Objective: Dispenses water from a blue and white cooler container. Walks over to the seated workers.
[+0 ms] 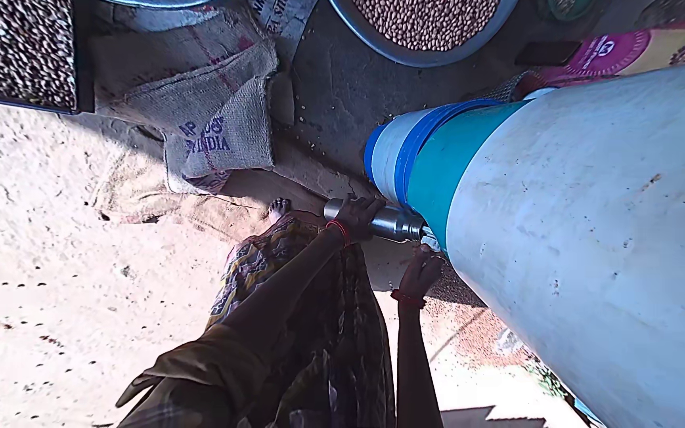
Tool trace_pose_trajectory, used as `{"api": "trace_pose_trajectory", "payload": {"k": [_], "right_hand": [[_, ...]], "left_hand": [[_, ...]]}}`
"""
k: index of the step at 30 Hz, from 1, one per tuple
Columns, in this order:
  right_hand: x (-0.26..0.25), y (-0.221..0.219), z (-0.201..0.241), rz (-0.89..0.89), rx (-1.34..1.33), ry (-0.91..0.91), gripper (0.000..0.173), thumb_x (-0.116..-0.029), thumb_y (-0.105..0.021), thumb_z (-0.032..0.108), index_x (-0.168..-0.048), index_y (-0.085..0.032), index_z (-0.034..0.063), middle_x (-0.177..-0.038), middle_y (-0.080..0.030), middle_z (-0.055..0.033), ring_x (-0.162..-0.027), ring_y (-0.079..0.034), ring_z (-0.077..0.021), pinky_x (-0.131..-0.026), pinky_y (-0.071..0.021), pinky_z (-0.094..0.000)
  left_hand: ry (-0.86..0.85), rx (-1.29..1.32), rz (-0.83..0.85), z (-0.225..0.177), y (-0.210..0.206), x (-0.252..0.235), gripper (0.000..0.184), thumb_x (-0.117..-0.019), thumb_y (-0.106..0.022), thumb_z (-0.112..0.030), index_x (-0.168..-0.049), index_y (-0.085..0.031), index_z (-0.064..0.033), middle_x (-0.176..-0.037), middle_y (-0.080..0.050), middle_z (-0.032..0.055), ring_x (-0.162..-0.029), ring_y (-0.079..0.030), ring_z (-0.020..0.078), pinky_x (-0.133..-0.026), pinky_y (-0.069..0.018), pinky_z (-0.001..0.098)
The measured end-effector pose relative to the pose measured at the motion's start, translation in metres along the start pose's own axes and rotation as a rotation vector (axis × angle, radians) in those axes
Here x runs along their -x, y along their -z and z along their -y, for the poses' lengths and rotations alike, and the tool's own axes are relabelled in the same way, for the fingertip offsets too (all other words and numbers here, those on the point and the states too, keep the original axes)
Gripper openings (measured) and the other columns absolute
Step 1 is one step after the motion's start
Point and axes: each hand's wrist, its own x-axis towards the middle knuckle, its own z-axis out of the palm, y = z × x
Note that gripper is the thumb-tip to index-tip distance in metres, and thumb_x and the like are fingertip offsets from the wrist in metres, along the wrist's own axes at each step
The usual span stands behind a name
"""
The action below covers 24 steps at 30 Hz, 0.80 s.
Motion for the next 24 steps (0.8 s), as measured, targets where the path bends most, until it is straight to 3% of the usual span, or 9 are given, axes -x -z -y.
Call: {"api": "trace_pose_trajectory", "payload": {"k": [9,12,14,15,17,19,21,22,24], "right_hand": [[0.001,0.001,-0.001,-0.033,0.02,0.062,0.036,-0.0972,-0.05,0.015,-0.095,-0.068,-0.0155,-0.086,-0.071,-0.0212,-0.087,-0.069,-0.0238,-0.087,-0.0536,-0.0365],[0.005,-0.014,-0.037,-0.085,0.084,0.117,0.033,-0.0964,-0.057,0.021,-0.095,-0.073,-0.0082,-0.095,-0.075,-0.0196,-0.097,-0.072,-0.0246,-0.093,-0.0545,-0.037],[0.007,-0.022,-0.055,-0.116,0.105,0.171,0.03,-0.0948,-0.06,0.021,-0.094,-0.074,-0.0051,-0.097,-0.075,-0.0186,-0.099,-0.073,-0.0239,-0.093,-0.0555,-0.0354],[0.007,-0.023,-0.057,-0.114,0.101,0.172,0.03,-0.0951,-0.06,0.021,-0.095,-0.074,-0.0053,-0.097,-0.075,-0.0189,-0.098,-0.073,-0.024,-0.093,-0.0558,-0.0354],[0.006,-0.025,-0.059,-0.132,0.079,0.189,0.027,-0.094,-0.06,0.017,-0.093,-0.074,-0.006,-0.094,-0.074,-0.0186,-0.094,-0.073,-0.0222,-0.09,-0.0571,-0.0335],[0.006,-0.019,-0.05,-0.116,0.071,0.181,0.028,-0.0938,-0.059,0.015,-0.095,-0.073,-0.0093,-0.094,-0.074,-0.0209,-0.094,-0.073,-0.0234,-0.09,-0.0562,-0.0334],[0.005,-0.019,-0.051,-0.135,0.089,0.212,0.03,-0.0938,-0.059,0.019,-0.093,-0.073,-0.0076,-0.091,-0.074,-0.0184,-0.091,-0.073,-0.0211,-0.089,-0.0571,-0.0315],[0.003,-0.02,-0.052,-0.162,0.09,0.248,0.032,-0.094,-0.058,0.021,-0.092,-0.073,-0.0079,-0.088,-0.074,-0.0184,-0.087,-0.073,-0.0217,-0.086,-0.0577,-0.0332],[0.0,-0.01,-0.033,-0.097,0.103,0.233,0.041,-0.0999,-0.049,0.025,-0.096,-0.068,-0.0115,-0.081,-0.069,-0.0187,-0.078,-0.068,-0.0245,-0.079,-0.0548,-0.0415]], "left_hand": [[-0.033,0.004,-0.102,0.002,-0.006,0.003,0.075,-0.0707,-0.09,-0.019,-0.138,-0.059,-0.0046,-0.132,-0.066,0.0171,-0.121,-0.063,0.0364,-0.106,-0.0383,0.0643],[0.101,0.016,0.082,-0.024,0.024,0.008,0.072,-0.0779,-0.085,-0.015,-0.143,-0.055,-0.0038,-0.139,-0.061,0.0169,-0.131,-0.057,0.0355,-0.113,-0.0328,0.0618],[0.226,-0.084,0.393,-0.048,0.058,0.007,0.071,-0.0954,-0.071,-0.02,-0.157,-0.037,-0.0079,-0.158,-0.045,0.0115,-0.146,-0.041,0.0299,-0.119,-0.0257,0.0559],[0.09,-0.013,0.067,-0.024,0.024,0.011,0.069,-0.08,-0.082,-0.016,-0.142,-0.056,-0.0029,-0.139,-0.062,0.018,-0.129,-0.058,0.0361,-0.111,-0.0341,0.0615],[-0.031,0.001,-0.126,0.001,-0.007,0.004,0.073,-0.0706,-0.088,-0.018,-0.136,-0.06,-0.0049,-0.129,-0.066,0.0169,-0.119,-0.063,0.0367,-0.105,-0.0388,0.0652],[0.061,0.017,-0.004,-0.014,0.01,0.007,0.071,-0.0752,-0.086,-0.014,-0.14,-0.058,-0.0052,-0.135,-0.064,0.0159,-0.125,-0.06,0.0363,-0.109,-0.0356,0.0637],[0.253,-0.051,0.41,-0.049,0.058,0.007,0.071,-0.0955,-0.071,-0.017,-0.157,-0.037,-0.0098,-0.158,-0.044,0.0094,-0.146,-0.041,0.0296,-0.119,-0.025,0.0555],[0.145,-0.008,0.161,-0.033,0.035,0.012,0.067,-0.0842,-0.08,-0.013,-0.145,-0.053,-0.0048,-0.143,-0.059,0.0153,-0.133,-0.055,0.0349,-0.113,-0.0324,0.0593],[-0.021,-0.002,-0.11,-0.002,-0.005,0.006,0.072,-0.0704,-0.089,-0.017,-0.136,-0.061,-0.0061,-0.128,-0.067,0.0161,-0.119,-0.063,0.0365,-0.106,-0.0388,0.0631]]}}
